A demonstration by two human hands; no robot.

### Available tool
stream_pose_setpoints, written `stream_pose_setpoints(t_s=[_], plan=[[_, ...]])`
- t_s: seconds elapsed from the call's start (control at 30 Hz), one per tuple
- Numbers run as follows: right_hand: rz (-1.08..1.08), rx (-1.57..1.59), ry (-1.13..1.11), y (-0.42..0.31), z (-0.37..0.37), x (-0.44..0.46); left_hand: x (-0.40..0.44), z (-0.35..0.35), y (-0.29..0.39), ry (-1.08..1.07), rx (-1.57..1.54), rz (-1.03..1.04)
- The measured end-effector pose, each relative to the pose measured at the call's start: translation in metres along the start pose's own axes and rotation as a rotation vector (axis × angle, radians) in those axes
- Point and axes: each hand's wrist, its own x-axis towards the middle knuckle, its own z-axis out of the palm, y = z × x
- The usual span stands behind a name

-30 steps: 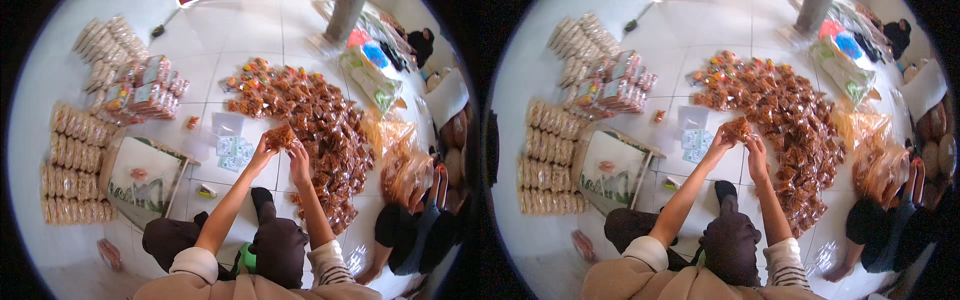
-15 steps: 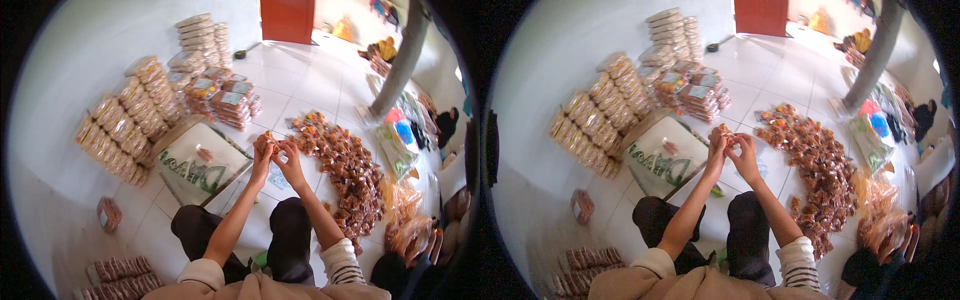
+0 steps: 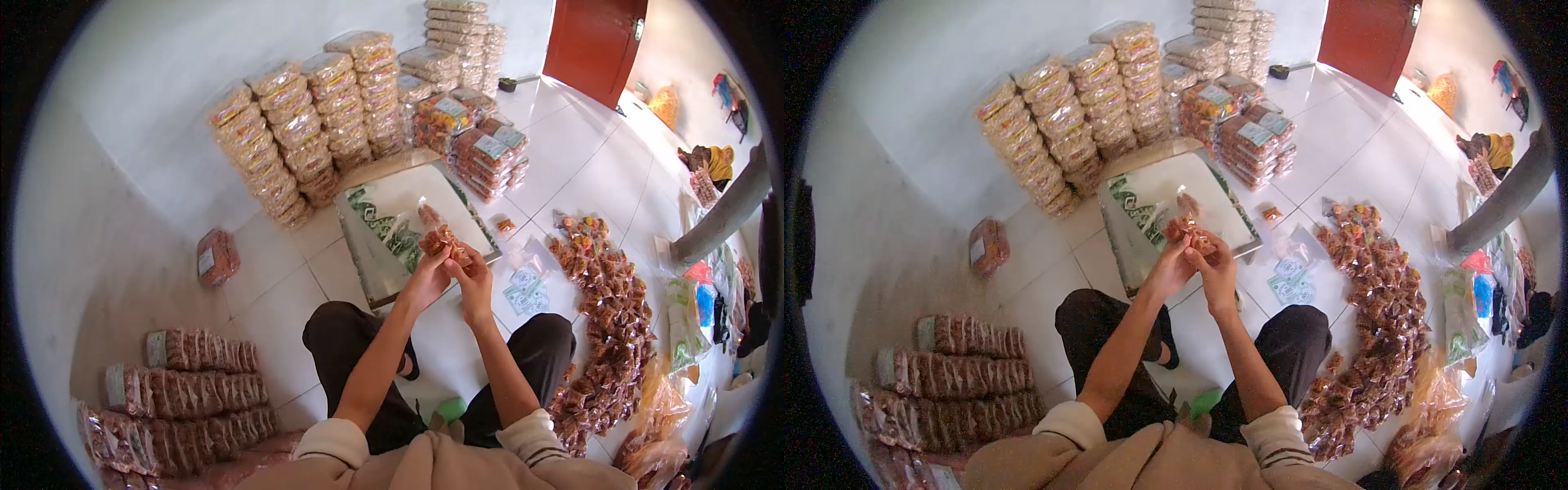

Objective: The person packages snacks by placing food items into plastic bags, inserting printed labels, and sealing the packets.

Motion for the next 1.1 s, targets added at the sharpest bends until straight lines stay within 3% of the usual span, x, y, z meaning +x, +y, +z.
stream_pose_setpoints(t_s=[0.03, 0.13, 0.23, 0.37, 0.43, 0.57, 0.77, 0.87, 0.93, 1.03, 1.1], plan=[[0.017, 0.002, 0.0, 0.004, 0.0, -0.001, -0.003, -0.002, 0.002, 0.016, -0.003, -0.003], [-0.365, -0.489, 0.06, 0.01, -0.011, 0.0, -0.006, 0.002, 0.009, 0.071, 0.023, 0.093], [-0.375, -0.52, 0.073, 0.013, -0.018, -0.002, 0.0, 0.02, 0.0, 0.083, -0.001, 0.187], [-0.326, -0.403, 0.101, 0.012, -0.024, -0.003, 0.009, 0.009, -0.01, 0.058, 0.063, 0.112], [-0.117, -0.161, 0.088, 0.002, -0.025, -0.007, 0.012, 0.002, -0.016, -0.021, -0.049, -0.018], [-0.136, -0.013, 0.025, -0.005, -0.029, -0.005, 0.014, -0.002, -0.03, -0.073, -0.039, -0.044], [-0.293, -0.181, -0.014, 0.009, -0.039, 0.002, 0.012, -0.004, -0.025, -0.144, -0.064, -0.193], [-0.338, -0.259, 0.046, 0.002, -0.03, -0.002, 0.01, 0.005, -0.02, -0.065, -0.146, -0.062], [-0.367, -0.359, 0.041, 0.003, -0.03, -0.003, 0.012, 0.012, -0.018, 0.213, 0.094, 0.178], [-0.41, -0.468, 0.016, 0.009, -0.027, -0.004, 0.013, 0.031, -0.012, 0.27, 0.196, 0.376], [-0.422, -0.477, -0.003, 0.009, -0.022, -0.007, 0.013, 0.023, -0.014, 0.244, 0.162, 0.349]])
